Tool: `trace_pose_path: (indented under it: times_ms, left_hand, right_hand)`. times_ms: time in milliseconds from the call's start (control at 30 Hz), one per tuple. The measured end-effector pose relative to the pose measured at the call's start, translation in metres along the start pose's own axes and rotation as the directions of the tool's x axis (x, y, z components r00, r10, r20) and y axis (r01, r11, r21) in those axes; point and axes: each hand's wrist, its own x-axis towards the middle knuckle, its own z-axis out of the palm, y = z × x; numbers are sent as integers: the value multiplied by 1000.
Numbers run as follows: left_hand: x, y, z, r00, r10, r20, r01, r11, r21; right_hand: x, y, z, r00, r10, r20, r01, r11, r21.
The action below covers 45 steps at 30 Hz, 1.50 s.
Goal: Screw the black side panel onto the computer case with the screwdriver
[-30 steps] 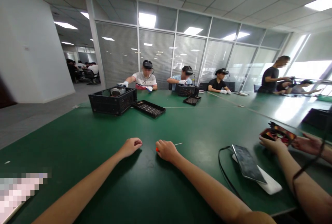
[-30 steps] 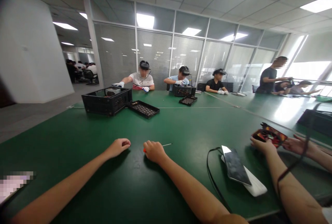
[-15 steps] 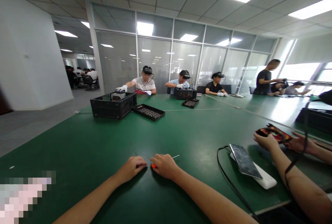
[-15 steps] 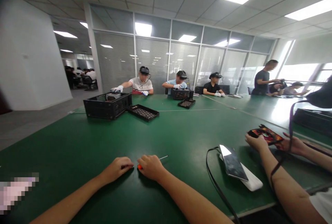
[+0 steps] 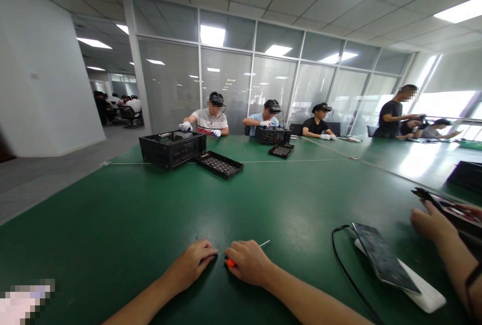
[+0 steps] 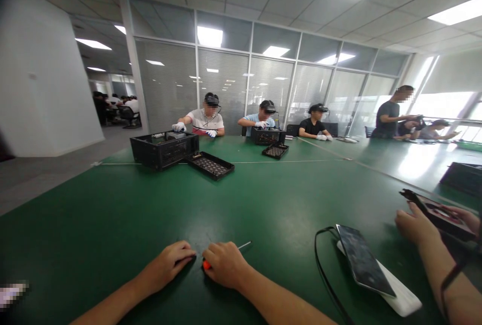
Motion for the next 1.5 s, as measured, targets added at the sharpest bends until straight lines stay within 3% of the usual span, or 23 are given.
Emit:
trace_pose_path:
  times_ms: [333,1500]
  left_hand:
    - [0,-2,5,996,-38,-83,43,997,60]
    - [-3,10,-2,996,-58,-65,61,997,55]
  right_hand:
    - [0,0,-2,1000,5,28,-5,1000,-4]
    - [1,-2,-3,999,26,23,-27,999,17]
